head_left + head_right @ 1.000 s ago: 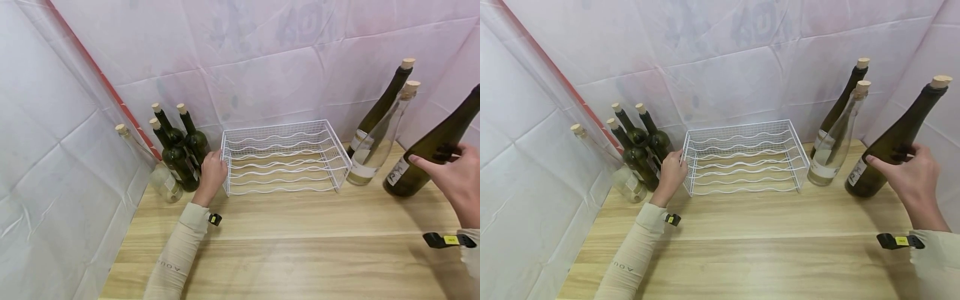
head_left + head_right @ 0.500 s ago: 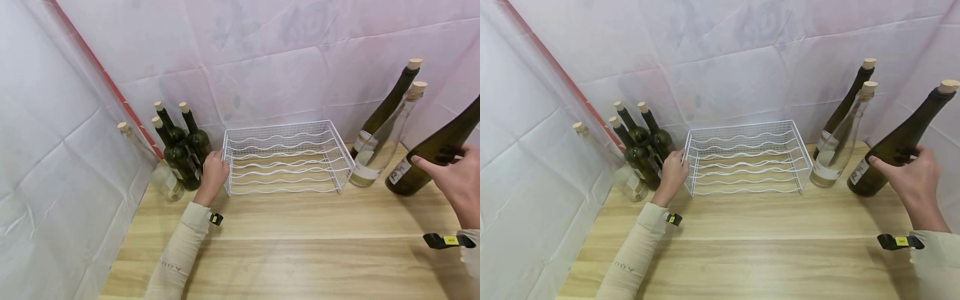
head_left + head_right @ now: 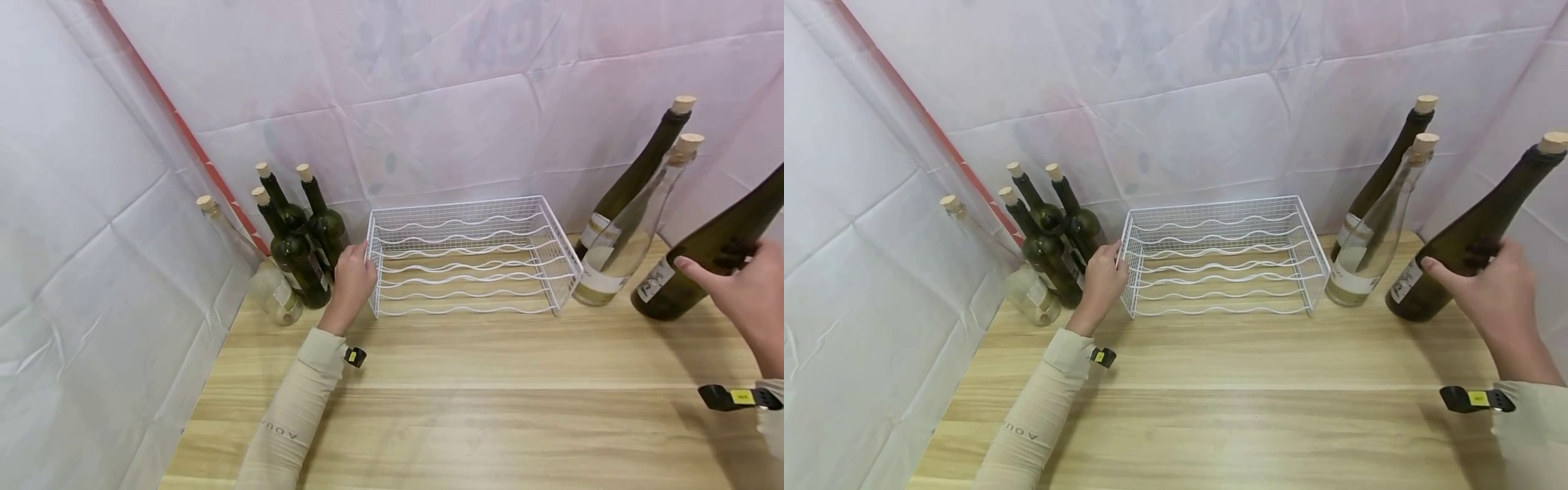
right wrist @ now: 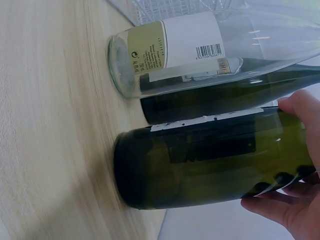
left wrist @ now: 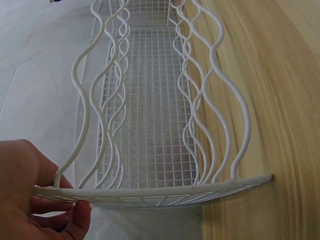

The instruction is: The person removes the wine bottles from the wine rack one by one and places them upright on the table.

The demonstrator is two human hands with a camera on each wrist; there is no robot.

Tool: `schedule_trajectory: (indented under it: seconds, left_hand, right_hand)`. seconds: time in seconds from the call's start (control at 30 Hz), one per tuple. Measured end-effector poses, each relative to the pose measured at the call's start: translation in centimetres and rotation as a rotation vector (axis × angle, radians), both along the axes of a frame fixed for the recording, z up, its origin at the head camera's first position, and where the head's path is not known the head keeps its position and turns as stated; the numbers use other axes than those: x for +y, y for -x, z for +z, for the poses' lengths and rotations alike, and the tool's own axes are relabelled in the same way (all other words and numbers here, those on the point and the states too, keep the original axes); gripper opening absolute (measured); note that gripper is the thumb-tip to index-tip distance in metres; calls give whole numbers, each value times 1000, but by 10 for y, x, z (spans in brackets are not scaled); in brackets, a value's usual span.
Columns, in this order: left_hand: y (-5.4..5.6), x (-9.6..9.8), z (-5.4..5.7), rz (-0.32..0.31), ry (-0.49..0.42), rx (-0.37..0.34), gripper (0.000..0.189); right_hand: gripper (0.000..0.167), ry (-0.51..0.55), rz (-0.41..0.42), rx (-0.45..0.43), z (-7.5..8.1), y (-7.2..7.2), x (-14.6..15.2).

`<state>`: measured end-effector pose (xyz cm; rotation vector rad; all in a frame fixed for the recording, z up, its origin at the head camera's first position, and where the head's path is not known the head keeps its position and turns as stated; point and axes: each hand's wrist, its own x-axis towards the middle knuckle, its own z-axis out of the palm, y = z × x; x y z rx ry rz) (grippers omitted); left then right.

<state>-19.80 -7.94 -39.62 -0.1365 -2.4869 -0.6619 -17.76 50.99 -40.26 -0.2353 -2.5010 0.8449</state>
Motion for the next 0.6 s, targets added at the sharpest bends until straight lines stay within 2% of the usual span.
schedule_trajectory:
  seconds: [0.17,0.3,0.43,0.6]
  left_hand:
    - [-2,3,-5,-17,-32,-12,44]
    - [-2,4,-5,-40,-50,-36,48]
    - [-1,0,-3,-72,-69,-106,55]
    - [-2,-12,-4,-133,-118,-272,69]
  right_hand:
    - [59,-30,49,28,2,0,4]
    - [46,-114,74,36,10,1,6]
    - [62,-218,68,-114,17,-3,4]
    - [74,-250,108,-278,19,-12,2]
